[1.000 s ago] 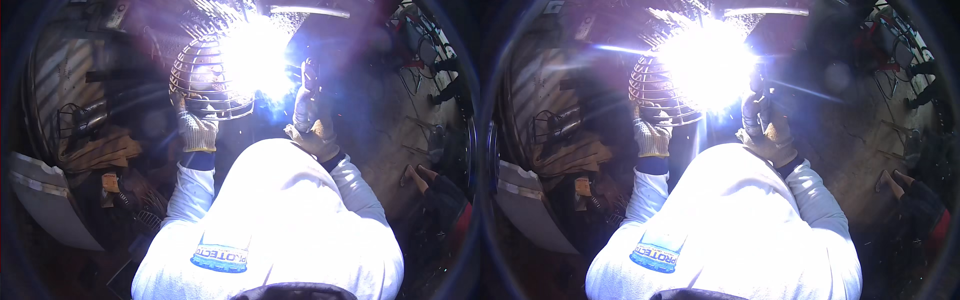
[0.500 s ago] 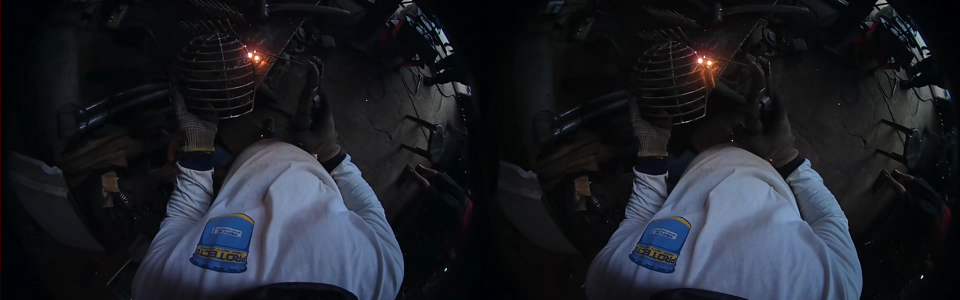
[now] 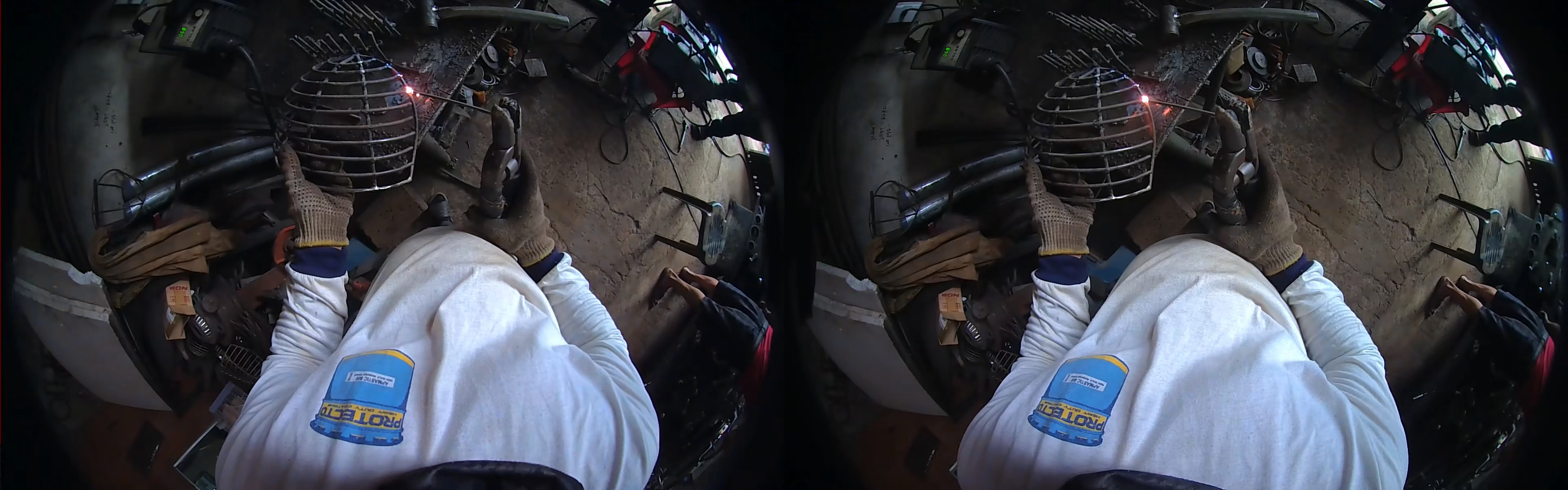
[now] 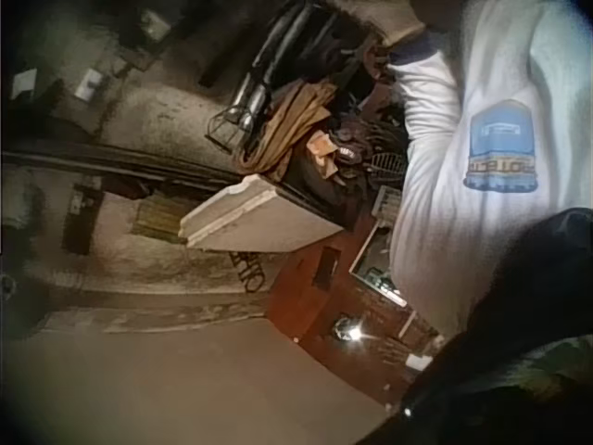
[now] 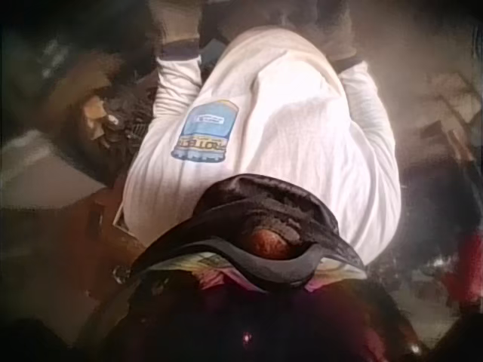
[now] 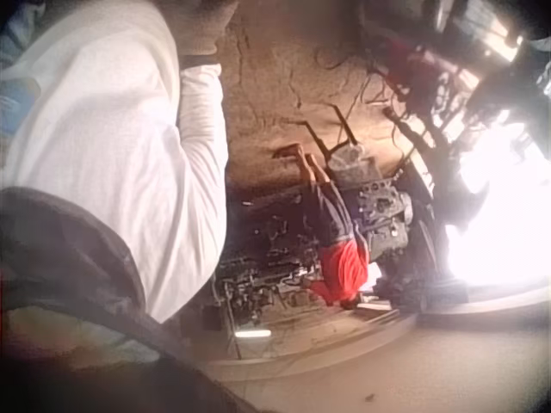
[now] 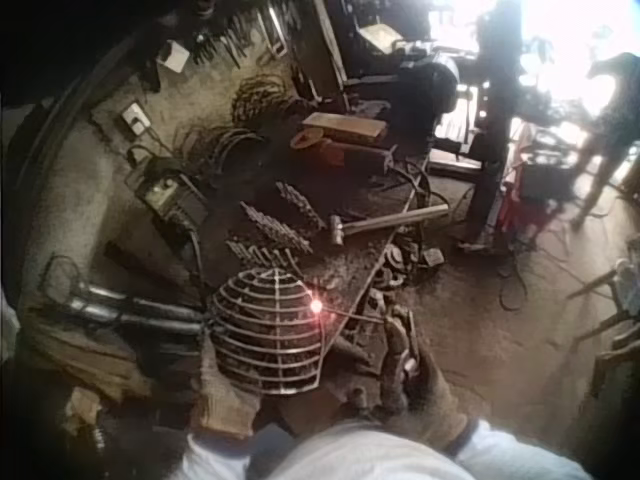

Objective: The person welds a spherical metal grid using a welding tool, then uses a hammer to adjust the wires and continue welding.

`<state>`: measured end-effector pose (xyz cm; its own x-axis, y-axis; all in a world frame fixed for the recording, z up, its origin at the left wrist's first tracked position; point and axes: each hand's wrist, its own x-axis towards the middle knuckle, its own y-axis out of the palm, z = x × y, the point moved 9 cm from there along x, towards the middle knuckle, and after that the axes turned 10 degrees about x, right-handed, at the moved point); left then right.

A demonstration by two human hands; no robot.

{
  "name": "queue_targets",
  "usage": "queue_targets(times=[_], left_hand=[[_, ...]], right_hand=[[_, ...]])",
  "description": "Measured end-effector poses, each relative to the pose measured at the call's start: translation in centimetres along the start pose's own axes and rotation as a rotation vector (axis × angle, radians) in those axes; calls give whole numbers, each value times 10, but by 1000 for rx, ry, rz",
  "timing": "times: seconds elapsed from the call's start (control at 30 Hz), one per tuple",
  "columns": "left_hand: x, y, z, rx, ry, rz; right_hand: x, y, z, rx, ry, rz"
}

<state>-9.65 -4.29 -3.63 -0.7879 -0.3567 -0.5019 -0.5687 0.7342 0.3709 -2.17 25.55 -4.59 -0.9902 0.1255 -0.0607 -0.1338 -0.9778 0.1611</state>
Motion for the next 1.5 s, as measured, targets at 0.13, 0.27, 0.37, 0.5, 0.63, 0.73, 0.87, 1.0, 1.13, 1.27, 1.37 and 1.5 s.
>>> queue_targets(times=[0.13, 0.27, 0.37, 0.5, 0.63, 0.73, 0.87, 1.0, 1.13, 1.27, 1.37, 1.5], left_hand=[[3, 1, -1, 13, 17, 33], [-2, 4, -3, 48, 20, 14], [-9, 10, -5, 61, 11, 7], [-11, 13, -4, 61, -23, 21], [14, -11, -2, 43, 9, 46], [19, 3, 2, -85, -22, 249], [0, 34, 2, -312, -190, 451], [19, -15, 4, -191, -30, 139], [3, 5, 1, -140, -53, 83], [8, 2, 2, -134, -75, 217], [19, -9, 9, -115, -138, 218], [17, 6, 0, -115, -41, 206]], right_hand=[[-2, 2, 0, 20, -44, 45], [0, 3, -1, 13, 7, 36], [0, 3, -4, 13, -34, 35], [1, 4, -11, 30, -11, 45], [3, 3, -5, -133, -121, 46], [0, 9, 17, -291, -444, 69], [0, 16, 23, -433, -545, 36], [-1, 24, 41, -429, -541, 7], [-1, 19, 31, -29, -422, 98], [2, 33, 36, -810, -533, 67], [1, 8, -9, -6, -165, 23], [6, 4, -14, -124, -193, 8]])
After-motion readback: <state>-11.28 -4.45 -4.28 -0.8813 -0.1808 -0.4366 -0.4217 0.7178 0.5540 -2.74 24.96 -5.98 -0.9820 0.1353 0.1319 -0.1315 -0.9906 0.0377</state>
